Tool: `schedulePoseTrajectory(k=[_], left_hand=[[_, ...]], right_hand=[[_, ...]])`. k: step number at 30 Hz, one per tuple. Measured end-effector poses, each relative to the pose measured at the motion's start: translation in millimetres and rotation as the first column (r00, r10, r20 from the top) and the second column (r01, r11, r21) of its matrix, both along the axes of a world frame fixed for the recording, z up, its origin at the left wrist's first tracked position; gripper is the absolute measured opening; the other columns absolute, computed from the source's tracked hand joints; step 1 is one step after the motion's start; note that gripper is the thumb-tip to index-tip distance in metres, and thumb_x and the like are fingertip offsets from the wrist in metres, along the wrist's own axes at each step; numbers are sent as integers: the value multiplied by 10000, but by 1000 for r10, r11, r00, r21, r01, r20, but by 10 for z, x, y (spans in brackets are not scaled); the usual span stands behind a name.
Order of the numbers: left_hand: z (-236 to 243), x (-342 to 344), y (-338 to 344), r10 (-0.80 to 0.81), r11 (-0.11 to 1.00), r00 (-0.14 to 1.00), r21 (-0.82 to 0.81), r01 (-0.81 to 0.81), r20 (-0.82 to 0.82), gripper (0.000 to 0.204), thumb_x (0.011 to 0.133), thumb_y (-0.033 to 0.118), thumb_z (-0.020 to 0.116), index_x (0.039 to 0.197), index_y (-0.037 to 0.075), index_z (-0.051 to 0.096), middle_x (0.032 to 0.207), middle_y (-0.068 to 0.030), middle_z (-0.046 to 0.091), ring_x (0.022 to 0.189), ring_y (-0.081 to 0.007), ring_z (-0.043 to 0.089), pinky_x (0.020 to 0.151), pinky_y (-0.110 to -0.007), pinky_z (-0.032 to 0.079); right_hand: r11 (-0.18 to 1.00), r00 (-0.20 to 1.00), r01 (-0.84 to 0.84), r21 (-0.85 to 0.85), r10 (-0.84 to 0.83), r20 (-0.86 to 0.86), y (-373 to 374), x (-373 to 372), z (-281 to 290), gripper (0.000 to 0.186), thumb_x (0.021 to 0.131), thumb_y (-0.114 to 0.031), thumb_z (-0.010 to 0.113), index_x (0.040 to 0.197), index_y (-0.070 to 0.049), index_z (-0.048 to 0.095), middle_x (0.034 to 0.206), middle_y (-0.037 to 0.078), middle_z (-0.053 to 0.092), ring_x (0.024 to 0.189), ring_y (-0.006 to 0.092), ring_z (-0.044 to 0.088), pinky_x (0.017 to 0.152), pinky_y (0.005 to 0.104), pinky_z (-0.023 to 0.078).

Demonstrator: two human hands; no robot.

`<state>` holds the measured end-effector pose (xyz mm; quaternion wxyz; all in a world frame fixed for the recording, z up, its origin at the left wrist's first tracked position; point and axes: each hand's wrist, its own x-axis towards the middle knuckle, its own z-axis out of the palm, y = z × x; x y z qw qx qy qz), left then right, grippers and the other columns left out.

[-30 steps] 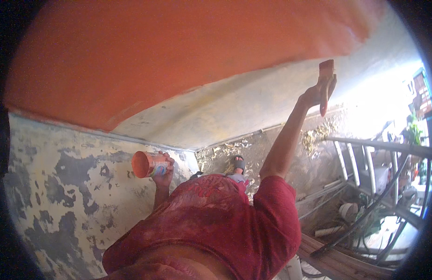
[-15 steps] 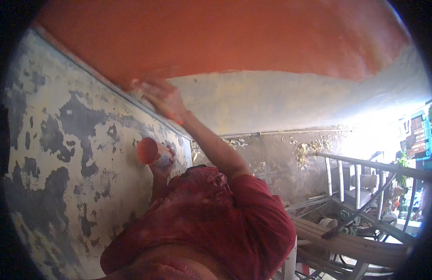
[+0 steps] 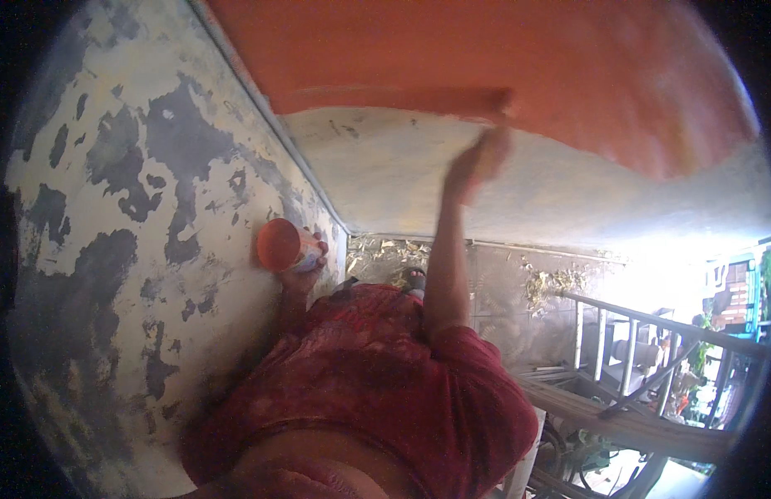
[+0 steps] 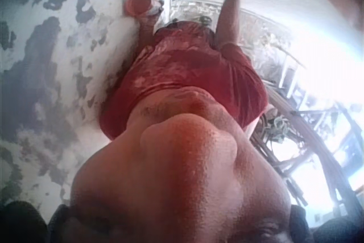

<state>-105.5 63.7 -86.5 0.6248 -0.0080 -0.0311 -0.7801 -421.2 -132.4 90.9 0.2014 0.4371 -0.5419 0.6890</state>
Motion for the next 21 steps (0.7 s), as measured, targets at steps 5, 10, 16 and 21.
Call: schedulePoseTrajectory(k=[5, 10, 16, 21], left_hand=[[-151, 6, 53, -21, 1000, 997, 7, 21, 77, 658, 853, 556, 589, 1337, 125, 476, 1285, -195, 523, 1085, -401, 538, 756, -454, 538], [-121, -78, 93, -70, 998, 996, 0, 70, 61, 632, 860, 516, 607, 1330, 114, 477, 1263, -192, 522, 1081, -391, 546, 746, -452, 552], [-133, 28, 65, -177, 972, 981, -167, 163, -75, 627, 879, 487, 605, 1335, 83, 456, 1264, -195, 517, 1113, -407, 546, 767, -475, 574], [-264, 15, 89, -71, 988, 995, -144, 62, -65, 685, 873, 515, 607, 1361, 68, 431, 1305, -228, 486, 1139, -421, 538, 785, -499, 580]], right_hand=[[710, 708, -702, -56, 705, 44, 59, 1801, -122, 352, 851, -75, 664, 1201, -61, 631, 1167, 160, 645, 1048, 316, 629, 849, 399, 516], [631, 567, -752, 192, 767, -300, -86, 2104, -334, 330, 811, -76, 698, 1139, -102, 666, 1120, 185, 645, 1016, 364, 625, 856, 407, 522], [657, 563, -679, -329, 752, 342, -163, 561, -569, 212, 939, -70, 559, 1118, 30, 612, 1139, 121, 608, 1062, 246, 570, 948, 357, 433], [976, 984, 90, -198, -56, 171, 152, 123, -147, 281, 1015, -161, 480, 1196, 21, 595, 1179, 120, 623, 1120, 261, 571, 944, 366, 459]])
